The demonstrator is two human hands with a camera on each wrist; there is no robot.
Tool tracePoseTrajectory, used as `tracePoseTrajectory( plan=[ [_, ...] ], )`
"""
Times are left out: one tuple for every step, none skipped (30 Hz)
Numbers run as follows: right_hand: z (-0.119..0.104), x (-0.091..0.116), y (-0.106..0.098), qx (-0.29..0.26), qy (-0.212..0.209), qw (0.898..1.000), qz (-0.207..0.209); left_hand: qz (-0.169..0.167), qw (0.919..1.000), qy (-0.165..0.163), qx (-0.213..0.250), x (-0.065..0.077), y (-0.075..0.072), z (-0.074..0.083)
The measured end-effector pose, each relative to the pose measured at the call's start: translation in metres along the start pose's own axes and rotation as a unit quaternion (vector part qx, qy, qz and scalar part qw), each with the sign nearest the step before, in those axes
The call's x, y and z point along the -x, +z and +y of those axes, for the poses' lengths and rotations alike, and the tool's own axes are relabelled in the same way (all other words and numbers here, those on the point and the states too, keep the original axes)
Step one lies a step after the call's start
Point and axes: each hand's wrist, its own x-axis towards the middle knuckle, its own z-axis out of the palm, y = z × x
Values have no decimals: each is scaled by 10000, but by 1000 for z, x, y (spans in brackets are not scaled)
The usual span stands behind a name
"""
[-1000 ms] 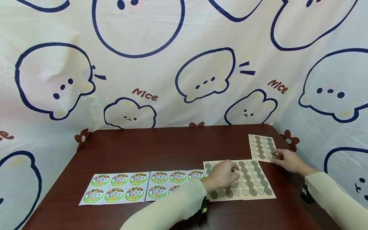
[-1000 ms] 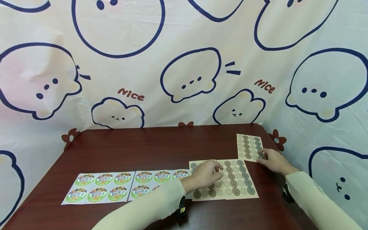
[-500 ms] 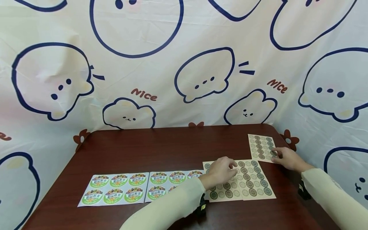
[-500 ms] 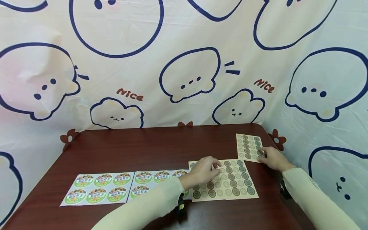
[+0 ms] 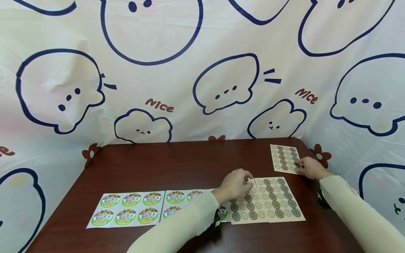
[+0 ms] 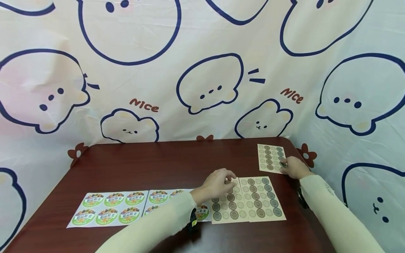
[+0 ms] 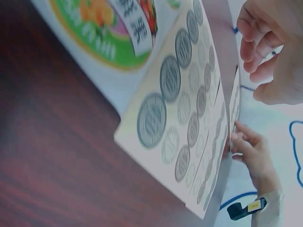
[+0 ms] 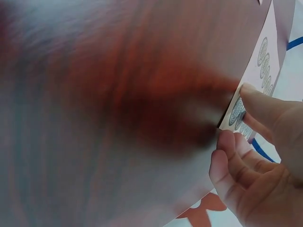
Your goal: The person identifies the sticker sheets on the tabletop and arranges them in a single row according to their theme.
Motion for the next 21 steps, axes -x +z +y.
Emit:
tracePoseTrajectory(
  plan=[
    [-2, -2, 0, 4, 25, 10000, -41, 17, 10000, -42, -2, 0, -1, -2],
    [-4, -4, 0, 25, 33, 10000, -64, 27, 10000, -84, 7, 0, -3, -4],
    [-7, -6, 0, 28, 37, 9999, -95, 42, 9999, -118, 40, -1, -4, -6],
    [-11, -8, 0, 1, 32, 9999, -134, 56, 9999, -152, 39, -1, -6, -9],
    [-14, -10, 0, -32, 2, 9999, -169, 84, 9998, -162, -11, -2, -7, -12],
    [-18, -11, 0, -49, -20, 9998, -200, 112, 9998, -160, -61, -2, -9, -14],
    [-22, -13, 0, -68, -83, 9997, -212, 130, 9998, -148, -97, -2, -11, -17],
    [-25, -14, 0, -99, -118, 9996, -229, 140, 9997, -133, -147, -2, -13, -20],
    [-29, -15, 0, -99, -171, 9995, -236, 159, 9996, -101, -203, -2, -15, -23],
    [-33, -16, 1, -104, -217, 9994, -231, 178, 9995, -62, -259, -2, -17, -26],
    [-36, -17, 2, -71, -285, 9993, -228, 192, 9993, -53, -320, -1, -18, -30],
    [-40, -18, 3, -35, -333, 9992, -216, 195, 9992, -72, -331, -1, -20, -33],
    [-44, -19, 5, 0, -387, 9990, -205, 198, 9991, -116, -347, 0, -22, -37],
    [-48, -20, 7, 46, -400, 9990, -196, 213, 9990, -165, -364, 1, -24, -41],
    [-52, -22, 9, 110, -438, 9988, -191, 223, 9989, -238, -345, 1, -26, -45],
    [-56, -24, 11, 156, -448, 9987, -187, 216, 9987, -332, -326, 2, -28, -49],
    [-60, -25, 13, 198, -472, 9985, -194, 210, 9983, -420, -342, 2, -30, -53],
    [-64, -27, 14, 239, -494, 9983, -178, 200, 9981, -482, -323, 2, -32, -57],
    [-68, -28, 15, 290, -515, 9981, -173, 187, 9980, -528, -298, 1, -34, -61],
    [-71, -30, 15, 350, -532, 9978, -166, 167, 9978, -568, -283, 0, -36, -65],
    [-74, -31, 15, 411, -562, 9974, -172, 121, 9977, -623, -246, 0, -39, -69]
  ],
)
